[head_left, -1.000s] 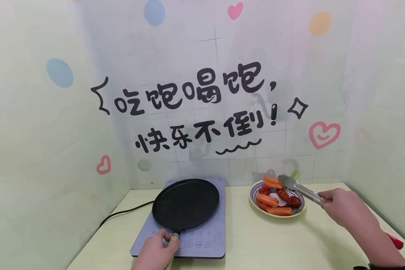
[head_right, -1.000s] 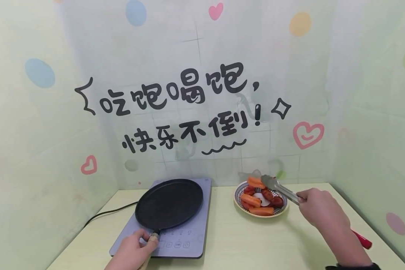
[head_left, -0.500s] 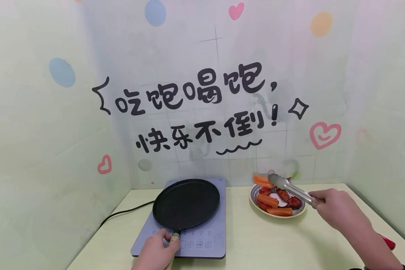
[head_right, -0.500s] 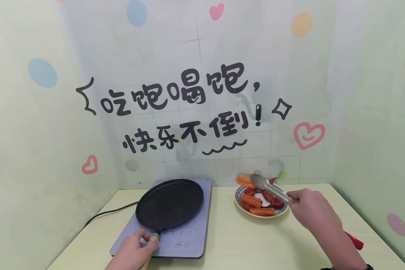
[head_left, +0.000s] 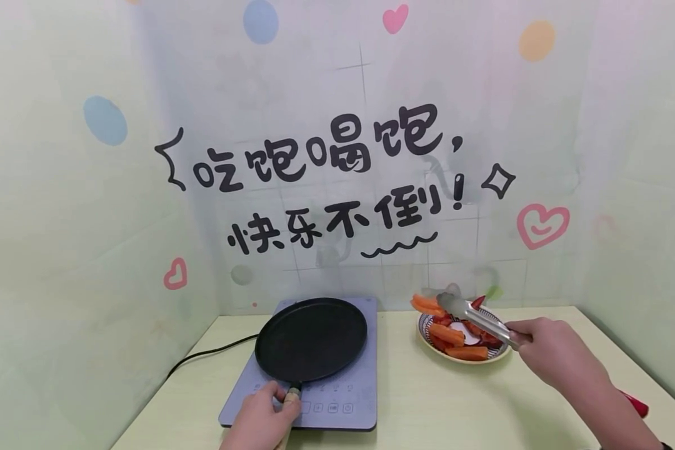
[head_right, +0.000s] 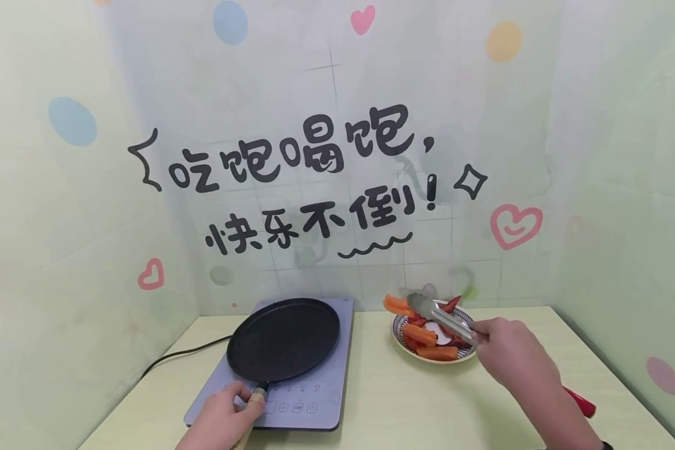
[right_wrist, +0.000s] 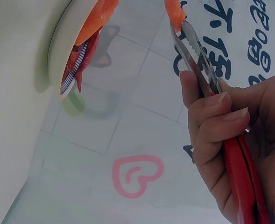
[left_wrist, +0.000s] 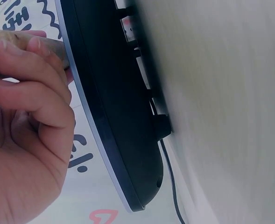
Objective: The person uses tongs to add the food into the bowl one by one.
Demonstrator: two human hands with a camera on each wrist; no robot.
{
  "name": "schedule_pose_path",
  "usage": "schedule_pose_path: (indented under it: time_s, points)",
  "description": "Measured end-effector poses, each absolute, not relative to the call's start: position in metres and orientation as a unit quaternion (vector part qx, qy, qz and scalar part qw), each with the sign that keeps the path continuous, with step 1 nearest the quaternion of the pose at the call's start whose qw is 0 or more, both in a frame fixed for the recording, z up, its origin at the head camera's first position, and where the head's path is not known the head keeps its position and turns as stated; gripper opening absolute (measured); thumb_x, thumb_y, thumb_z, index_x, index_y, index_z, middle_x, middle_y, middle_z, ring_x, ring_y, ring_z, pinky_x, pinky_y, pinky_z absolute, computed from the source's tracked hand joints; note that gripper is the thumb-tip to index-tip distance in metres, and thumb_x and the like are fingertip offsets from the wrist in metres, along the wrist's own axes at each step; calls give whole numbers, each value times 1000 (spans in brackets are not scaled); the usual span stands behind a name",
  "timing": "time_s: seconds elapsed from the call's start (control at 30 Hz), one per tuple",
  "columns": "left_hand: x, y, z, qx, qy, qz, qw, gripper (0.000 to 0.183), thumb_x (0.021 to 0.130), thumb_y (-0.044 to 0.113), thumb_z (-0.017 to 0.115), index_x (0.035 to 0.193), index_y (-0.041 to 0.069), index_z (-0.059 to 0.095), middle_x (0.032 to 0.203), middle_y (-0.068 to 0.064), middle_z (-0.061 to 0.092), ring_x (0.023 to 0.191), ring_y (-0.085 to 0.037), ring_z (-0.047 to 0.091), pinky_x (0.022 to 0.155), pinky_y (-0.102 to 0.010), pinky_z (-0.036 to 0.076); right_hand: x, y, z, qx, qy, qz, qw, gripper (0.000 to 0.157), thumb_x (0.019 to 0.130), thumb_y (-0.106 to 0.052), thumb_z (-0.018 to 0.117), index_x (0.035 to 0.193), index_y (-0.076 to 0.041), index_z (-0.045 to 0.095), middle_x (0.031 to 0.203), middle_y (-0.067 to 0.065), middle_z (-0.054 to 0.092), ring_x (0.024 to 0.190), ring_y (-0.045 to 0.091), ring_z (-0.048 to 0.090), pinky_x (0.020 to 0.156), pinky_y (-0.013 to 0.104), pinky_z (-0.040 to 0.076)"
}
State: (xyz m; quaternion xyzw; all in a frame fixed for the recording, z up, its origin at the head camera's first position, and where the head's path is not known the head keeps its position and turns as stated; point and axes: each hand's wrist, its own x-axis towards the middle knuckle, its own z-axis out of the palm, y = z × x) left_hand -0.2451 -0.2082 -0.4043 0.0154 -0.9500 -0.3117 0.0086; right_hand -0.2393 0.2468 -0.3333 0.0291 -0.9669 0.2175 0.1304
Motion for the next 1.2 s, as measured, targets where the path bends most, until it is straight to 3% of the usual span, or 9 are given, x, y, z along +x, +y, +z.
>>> schedule_pose_path:
  time_s: [0.37, 0.9, 1.2]
  points:
    - [-243, -206, -402, 18, -951, -309, 10, 27, 84, 33, 63, 85, 8, 53, 70, -3, 52, 62, -16, 48, 57, -31, 39, -238, 239, -332, 29, -967, 218, 131, 37, 87, -7, 52, 121, -4, 66, 86, 9, 62, 57, 19, 42, 47, 32, 35]
    - [-244, -206, -402, 16, -951, -309, 18, 26, 83, 32, 62, 85, 8, 54, 70, -3, 53, 63, -16, 49, 57, -31, 40, -236, 229, -334, 47, -958, 230, 165, 33, 89, -8, 55, 119, -4, 67, 87, 12, 63, 53, 18, 40, 47, 31, 34]
    - [-243, -206, -401, 21, -949, -314, 7, 27, 84, 33, 63, 86, 7, 54, 71, -3, 53, 63, -16, 49, 57, -32, 40, -232, 221, -336, 56, -953, 241, 173, 32, 89, -8, 56, 118, -6, 68, 83, 7, 63, 50, 16, 38, 45, 29, 32]
